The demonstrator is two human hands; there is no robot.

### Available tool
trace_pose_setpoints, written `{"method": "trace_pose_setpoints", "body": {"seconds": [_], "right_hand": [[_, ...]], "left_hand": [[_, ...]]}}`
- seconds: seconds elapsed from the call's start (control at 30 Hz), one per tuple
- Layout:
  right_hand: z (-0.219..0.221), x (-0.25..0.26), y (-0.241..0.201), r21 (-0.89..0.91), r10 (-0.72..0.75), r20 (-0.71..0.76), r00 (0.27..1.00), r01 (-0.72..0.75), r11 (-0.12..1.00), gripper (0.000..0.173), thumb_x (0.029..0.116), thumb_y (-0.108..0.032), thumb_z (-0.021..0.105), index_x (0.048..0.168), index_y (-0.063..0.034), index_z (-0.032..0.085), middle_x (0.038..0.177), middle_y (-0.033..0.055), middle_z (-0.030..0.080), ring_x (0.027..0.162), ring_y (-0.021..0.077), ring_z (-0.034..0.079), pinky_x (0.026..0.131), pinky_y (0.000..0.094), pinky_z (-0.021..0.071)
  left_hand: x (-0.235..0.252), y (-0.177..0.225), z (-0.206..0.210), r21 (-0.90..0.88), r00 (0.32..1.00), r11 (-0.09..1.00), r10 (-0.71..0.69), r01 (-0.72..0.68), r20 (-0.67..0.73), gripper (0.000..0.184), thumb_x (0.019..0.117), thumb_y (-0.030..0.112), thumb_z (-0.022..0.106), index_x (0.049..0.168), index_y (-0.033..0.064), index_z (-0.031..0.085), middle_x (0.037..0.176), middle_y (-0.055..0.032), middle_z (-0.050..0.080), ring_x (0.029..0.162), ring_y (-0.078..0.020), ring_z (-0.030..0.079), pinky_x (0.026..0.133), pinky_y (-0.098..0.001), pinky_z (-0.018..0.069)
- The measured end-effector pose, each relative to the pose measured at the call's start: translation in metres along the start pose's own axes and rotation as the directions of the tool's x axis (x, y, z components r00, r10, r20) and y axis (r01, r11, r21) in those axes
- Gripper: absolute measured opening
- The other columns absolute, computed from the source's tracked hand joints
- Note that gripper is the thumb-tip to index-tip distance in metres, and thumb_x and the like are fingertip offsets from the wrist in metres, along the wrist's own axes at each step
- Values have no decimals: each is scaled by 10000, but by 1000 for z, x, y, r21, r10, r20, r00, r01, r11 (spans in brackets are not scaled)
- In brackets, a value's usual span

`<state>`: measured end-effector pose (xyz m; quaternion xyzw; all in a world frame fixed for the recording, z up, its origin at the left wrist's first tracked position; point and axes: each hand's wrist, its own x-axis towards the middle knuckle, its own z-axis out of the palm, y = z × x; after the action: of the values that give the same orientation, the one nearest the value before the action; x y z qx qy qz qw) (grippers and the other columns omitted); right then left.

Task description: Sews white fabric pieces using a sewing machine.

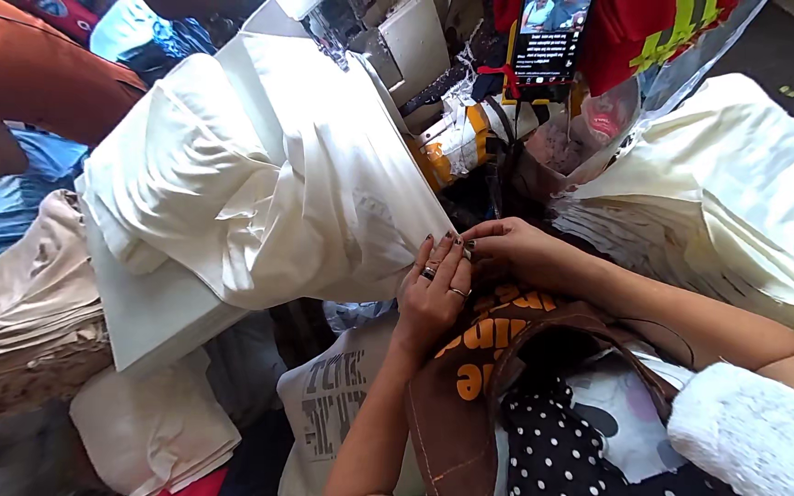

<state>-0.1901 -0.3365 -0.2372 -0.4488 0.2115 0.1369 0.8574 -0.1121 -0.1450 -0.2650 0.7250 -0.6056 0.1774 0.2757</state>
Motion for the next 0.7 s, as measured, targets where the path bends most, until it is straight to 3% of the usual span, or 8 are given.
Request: {"method": "trace_pose_setpoints", "body": {"seconds": [0.17,0.3,0.4,0.47,0.53,0.57,0.63,0.7], "right_hand": [[2,6,9,13,-59,15,998,59,998,95,967,-48,667,1047,-1,646,849,56,689,747,104,670,740,271,584],[-1,19,11,12,-118,56,991,117,993,54,984,-71,645,995,-19,634,858,26,689,778,99,674,767,282,583],[-9,26,10,-113,-196,51,979,201,973,91,1013,-97,599,1043,-12,614,883,37,684,752,114,683,725,296,602],[-15,29,9,-189,-216,28,976,217,958,98,1013,-81,592,1070,-2,602,862,47,683,693,119,685,660,292,608],[-17,29,9,-225,-213,23,977,213,951,113,996,-46,605,1097,6,601,852,52,694,668,121,689,641,288,610],[-16,27,9,-226,-204,31,978,206,952,128,988,-28,612,1111,7,603,857,54,701,668,121,692,639,284,611],[-12,22,7,-214,-201,55,978,208,954,154,977,6,607,1131,11,603,869,53,706,672,117,692,641,277,609],[-8,15,3,-217,-216,80,973,229,949,165,974,21,602,1139,11,611,877,51,710,677,114,695,642,275,610]], "left_hand": [[-6,7,20,10,990,1000,-16,18,-141,95,969,-6,606,999,19,693,1063,-157,707,1132,-314,668,1058,-448,511],[-14,3,26,-24,971,997,-77,73,-226,107,982,102,669,1088,95,680,1151,-110,614,1216,-247,584,1081,-358,484],[-37,-6,19,-20,952,965,-260,260,-163,285,1021,373,628,1203,157,670,1258,-135,602,1270,-263,563,1093,-398,471],[-60,-22,5,26,877,891,-441,454,-189,347,1017,364,630,1212,83,690,1297,-222,601,1291,-325,549,1107,-435,442],[-85,-50,-14,-8,723,764,-613,645,-318,376,955,158,679,1226,-98,625,1343,-339,544,1305,-403,524,1116,-461,426],[-97,-66,-22,-65,606,685,-681,726,-412,443,918,71,687,1262,-172,549,1354,-377,520,1295,-427,520,1107,-469,431],[-118,-98,-34,-229,295,483,-778,845,-554,626,903,39,712,1382,-208,394,1384,-388,479,1260,-401,545,1068,-411,480],[-132,-124,-38,-461,15,290,-858,839,-514,769,924,90,732,1502,-146,283,1485,-347,419,1354,-360,487,1122,-383,436]]}}
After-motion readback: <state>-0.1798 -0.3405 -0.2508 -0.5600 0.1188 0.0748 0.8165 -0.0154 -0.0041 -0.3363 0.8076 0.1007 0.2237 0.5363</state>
